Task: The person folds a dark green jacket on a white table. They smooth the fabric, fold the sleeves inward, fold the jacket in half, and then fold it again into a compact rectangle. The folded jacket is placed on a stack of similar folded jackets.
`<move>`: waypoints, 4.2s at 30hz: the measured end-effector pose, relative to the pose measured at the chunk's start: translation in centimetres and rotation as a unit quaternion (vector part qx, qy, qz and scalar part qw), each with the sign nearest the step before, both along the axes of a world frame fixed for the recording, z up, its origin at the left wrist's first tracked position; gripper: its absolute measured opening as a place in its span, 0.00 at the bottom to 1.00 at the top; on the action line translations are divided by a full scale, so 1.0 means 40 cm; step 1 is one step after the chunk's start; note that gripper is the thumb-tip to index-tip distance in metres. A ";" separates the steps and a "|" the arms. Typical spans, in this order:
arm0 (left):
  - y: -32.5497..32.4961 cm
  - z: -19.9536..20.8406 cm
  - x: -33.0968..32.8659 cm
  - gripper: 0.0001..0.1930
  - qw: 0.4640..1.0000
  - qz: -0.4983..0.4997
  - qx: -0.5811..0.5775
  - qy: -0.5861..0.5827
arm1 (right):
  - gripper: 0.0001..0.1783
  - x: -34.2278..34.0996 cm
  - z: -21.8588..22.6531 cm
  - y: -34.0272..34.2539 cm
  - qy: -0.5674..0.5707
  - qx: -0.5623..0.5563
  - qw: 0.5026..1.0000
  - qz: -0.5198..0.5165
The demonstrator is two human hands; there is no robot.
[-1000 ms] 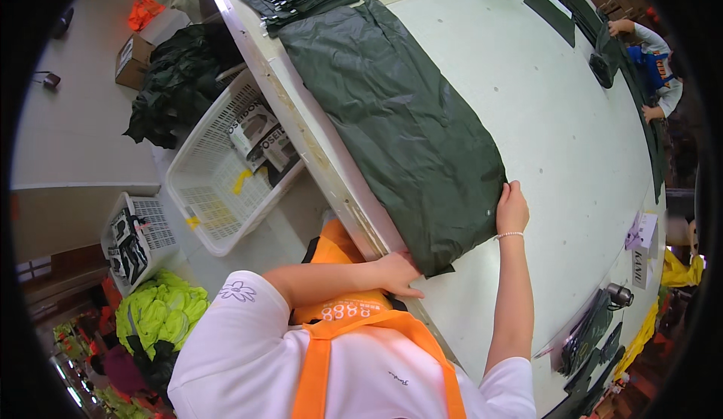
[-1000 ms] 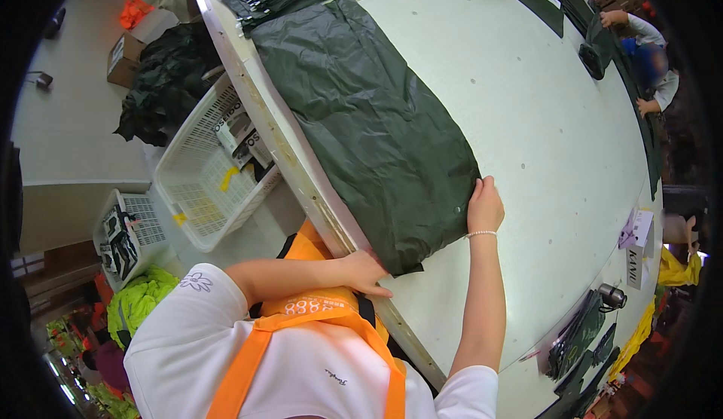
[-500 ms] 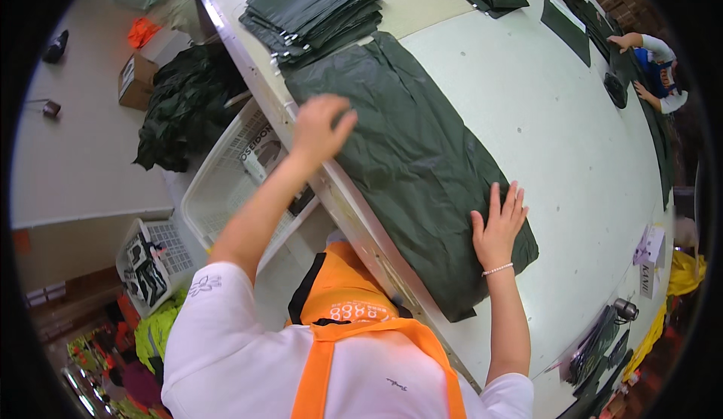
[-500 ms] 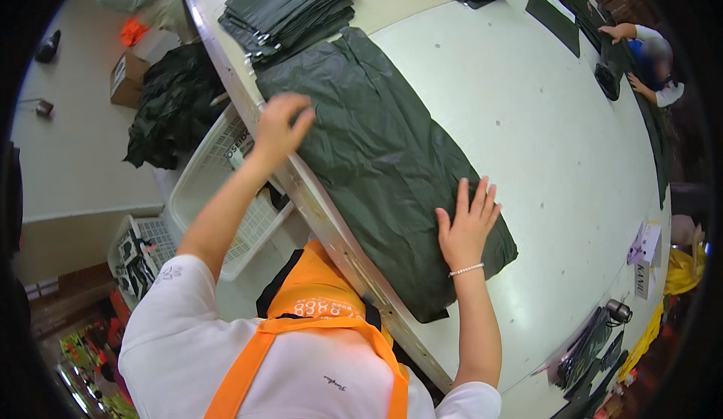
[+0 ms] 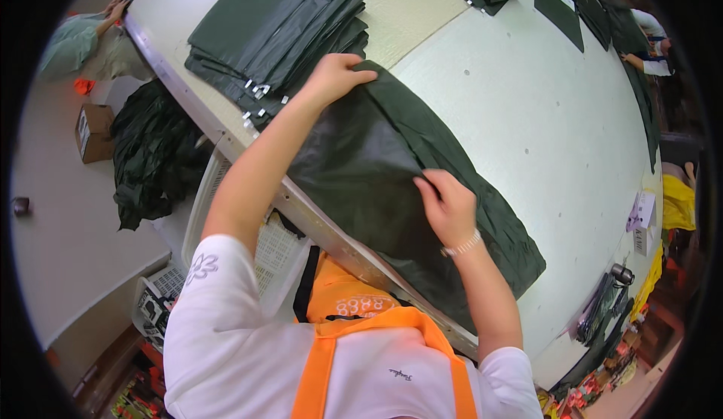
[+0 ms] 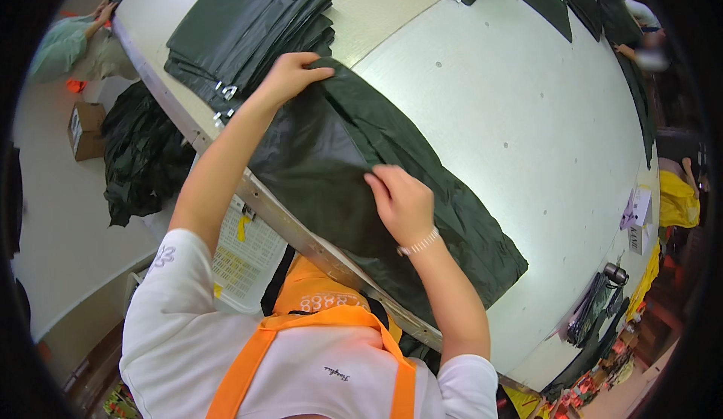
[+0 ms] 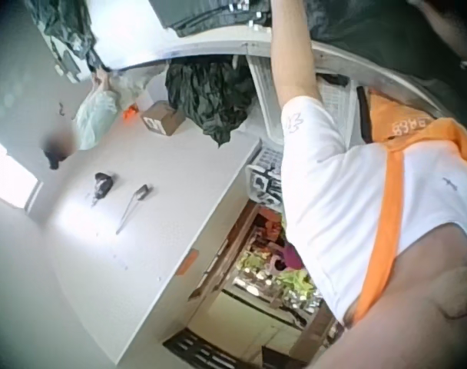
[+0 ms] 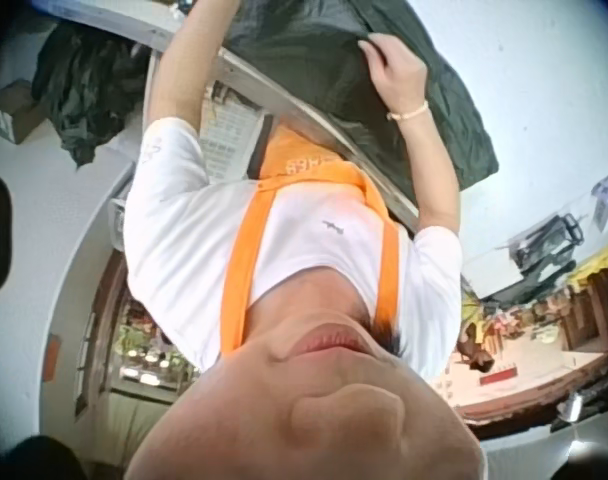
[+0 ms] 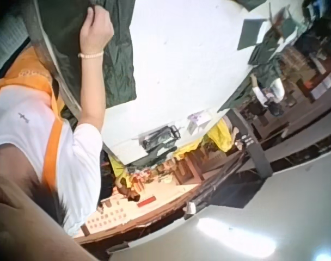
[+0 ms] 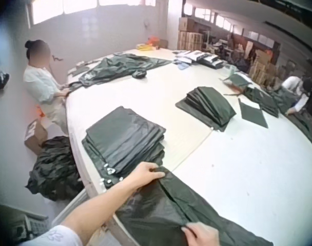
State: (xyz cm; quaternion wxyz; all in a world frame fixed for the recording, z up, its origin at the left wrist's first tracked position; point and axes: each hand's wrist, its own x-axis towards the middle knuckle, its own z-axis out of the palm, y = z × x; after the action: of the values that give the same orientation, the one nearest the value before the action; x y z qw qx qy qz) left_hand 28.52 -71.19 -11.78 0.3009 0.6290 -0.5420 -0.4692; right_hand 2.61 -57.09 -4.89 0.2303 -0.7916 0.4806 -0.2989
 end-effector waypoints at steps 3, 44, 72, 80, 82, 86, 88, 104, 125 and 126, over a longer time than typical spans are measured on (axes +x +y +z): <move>0.050 -0.003 0.072 0.11 0.993 0.019 0.073 0.086 | 0.09 -0.043 0.040 -0.022 -0.059 -0.079 0.995 -0.006; 0.624 -0.026 -0.142 0.17 0.844 0.409 0.027 0.347 | 0.24 0.001 -0.096 -0.357 0.063 0.595 0.797 0.079; 0.634 -0.012 -0.192 0.31 0.916 0.350 0.026 0.193 | 0.46 0.041 -0.098 -0.341 0.033 0.329 0.925 0.185; 0.669 0.182 -0.149 0.29 0.953 0.112 0.140 0.244 | 0.35 -0.076 0.248 -0.246 0.272 0.160 0.892 0.322; 0.701 0.285 -0.136 0.25 0.911 -0.001 0.248 0.331 | 0.18 -0.014 0.377 -0.232 0.514 0.321 0.743 0.283; 0.734 0.222 -0.119 0.14 0.680 0.000 0.444 0.584 | 0.17 -0.068 0.324 -0.296 0.244 0.356 0.829 0.355; 0.682 0.099 -0.121 0.13 0.625 0.122 0.388 0.666 | 0.18 -0.058 0.231 -0.326 0.201 0.514 0.809 0.203; 0.633 -0.068 -0.137 0.12 0.889 0.268 0.194 0.316 | 0.27 -0.134 -0.180 -0.326 0.137 0.352 0.926 -0.016; 0.413 -0.061 -0.324 0.33 0.871 -0.253 -0.260 -0.330 | 0.23 -0.054 -0.225 -0.169 0.207 0.072 0.967 -0.129; 0.405 -0.081 -0.318 0.33 0.867 -0.250 -0.267 -0.338 | 0.22 -0.085 -0.194 -0.163 0.174 0.039 0.977 -0.120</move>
State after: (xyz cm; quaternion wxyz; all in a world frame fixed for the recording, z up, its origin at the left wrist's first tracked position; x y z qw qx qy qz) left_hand 15.79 -54.98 -15.02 0.1288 0.4882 -0.8541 -0.1249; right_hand -0.78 -63.59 -12.65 0.1360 -0.7584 0.6161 -0.1636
